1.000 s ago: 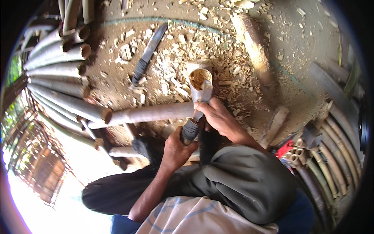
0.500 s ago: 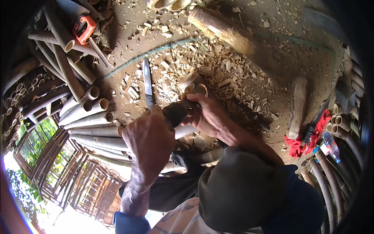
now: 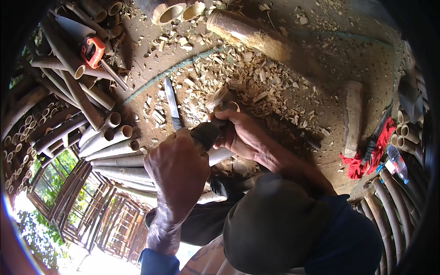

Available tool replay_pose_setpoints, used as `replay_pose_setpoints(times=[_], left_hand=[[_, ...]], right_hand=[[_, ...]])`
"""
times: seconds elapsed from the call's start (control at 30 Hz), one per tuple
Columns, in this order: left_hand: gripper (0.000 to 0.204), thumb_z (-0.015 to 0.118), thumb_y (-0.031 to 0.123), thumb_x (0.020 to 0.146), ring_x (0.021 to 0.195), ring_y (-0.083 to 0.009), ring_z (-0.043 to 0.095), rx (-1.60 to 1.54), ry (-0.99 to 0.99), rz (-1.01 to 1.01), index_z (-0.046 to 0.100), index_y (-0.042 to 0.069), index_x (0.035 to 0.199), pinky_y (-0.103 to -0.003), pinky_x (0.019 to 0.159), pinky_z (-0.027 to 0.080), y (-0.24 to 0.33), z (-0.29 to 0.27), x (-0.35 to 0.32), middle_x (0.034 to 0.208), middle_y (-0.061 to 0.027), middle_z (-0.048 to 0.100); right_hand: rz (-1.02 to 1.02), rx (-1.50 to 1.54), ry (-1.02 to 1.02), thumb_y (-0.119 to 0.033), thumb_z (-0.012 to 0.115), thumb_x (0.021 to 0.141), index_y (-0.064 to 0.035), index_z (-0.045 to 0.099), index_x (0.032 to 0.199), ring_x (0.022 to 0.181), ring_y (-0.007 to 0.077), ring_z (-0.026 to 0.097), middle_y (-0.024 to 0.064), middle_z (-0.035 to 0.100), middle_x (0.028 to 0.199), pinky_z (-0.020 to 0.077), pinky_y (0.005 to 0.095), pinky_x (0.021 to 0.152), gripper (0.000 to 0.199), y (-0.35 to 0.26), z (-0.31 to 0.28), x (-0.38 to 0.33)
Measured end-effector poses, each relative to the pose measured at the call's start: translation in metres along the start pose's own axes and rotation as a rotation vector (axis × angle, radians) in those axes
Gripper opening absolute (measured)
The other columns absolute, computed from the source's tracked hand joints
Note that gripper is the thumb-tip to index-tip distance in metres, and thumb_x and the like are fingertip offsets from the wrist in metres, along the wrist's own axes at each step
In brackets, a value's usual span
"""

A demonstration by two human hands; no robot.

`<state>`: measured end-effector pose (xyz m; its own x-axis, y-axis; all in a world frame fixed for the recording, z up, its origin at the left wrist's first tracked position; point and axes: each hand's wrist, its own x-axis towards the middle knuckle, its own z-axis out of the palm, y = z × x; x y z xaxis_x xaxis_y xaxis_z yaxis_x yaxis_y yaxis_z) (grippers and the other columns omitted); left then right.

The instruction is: The person uses a curved blade to carve and shape a joint in a bamboo pole, then uses a piece of wood to hammer the blade into the joint for precise carving.

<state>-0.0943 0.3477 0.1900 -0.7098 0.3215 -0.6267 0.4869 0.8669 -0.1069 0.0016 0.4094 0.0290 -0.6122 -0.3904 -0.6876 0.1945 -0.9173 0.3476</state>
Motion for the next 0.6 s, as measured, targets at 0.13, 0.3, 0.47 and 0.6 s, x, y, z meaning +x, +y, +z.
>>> replay_pose_setpoints(times=[0.13, 0.3, 0.47, 0.6], left_hand=[[0.025, 0.08, 0.019, 0.074, 0.068, -0.0356, 0.072, -0.127, 0.03, -0.045, 0.068, 0.003, 0.088, -0.046, 0.068, 0.054, -0.035, 0.038, -0.017, 0.075, -0.0151, 0.072], [0.038, 0.089, 0.021, 0.066, 0.066, -0.0257, 0.07, -0.29, -0.157, -0.298, 0.074, -0.001, 0.093, -0.04, 0.07, 0.054, -0.044, 0.027, -0.008, 0.072, -0.0147, 0.072], [0.015, 0.072, 0.017, 0.081, 0.071, -0.0379, 0.072, 0.135, 0.012, 0.0, 0.066, 0.003, 0.084, -0.051, 0.068, 0.053, 0.008, 0.004, -0.007, 0.072, -0.0172, 0.071], [0.018, 0.073, 0.015, 0.078, 0.068, -0.041, 0.069, -0.076, -0.001, -0.021, 0.065, 0.003, 0.09, -0.054, 0.076, 0.052, -0.02, 0.025, -0.012, 0.083, -0.0184, 0.073]], right_hand=[[0.038, -0.274, 0.111, -0.017, 0.057, 0.102, 0.0005, 0.063, 0.102, 0.067, 0.0249, 0.069, 0.0136, 0.071, 0.084, 0.0552, 0.0401, 0.05, 0.019, 0.008, 0.0, 0.003], [0.103, -0.382, 0.213, -0.016, 0.056, 0.103, 0.0029, 0.063, 0.098, 0.051, 0.0256, 0.063, 0.015, 0.064, 0.073, 0.0535, 0.0385, 0.048, 0.021, 0.006, 0.016, 0.017], [0.027, -0.047, -0.167, -0.021, 0.057, 0.102, -0.001, 0.065, 0.106, 0.068, 0.0229, 0.07, 0.0109, 0.071, 0.09, 0.0588, 0.0367, 0.058, 0.021, -0.005, -0.02, 0.004], [0.02, -0.063, -0.061, -0.022, 0.056, 0.103, -0.0015, 0.064, 0.106, 0.071, 0.0232, 0.07, 0.0114, 0.07, 0.091, 0.0587, 0.038, 0.059, 0.022, 0.001, -0.009, -0.002]])
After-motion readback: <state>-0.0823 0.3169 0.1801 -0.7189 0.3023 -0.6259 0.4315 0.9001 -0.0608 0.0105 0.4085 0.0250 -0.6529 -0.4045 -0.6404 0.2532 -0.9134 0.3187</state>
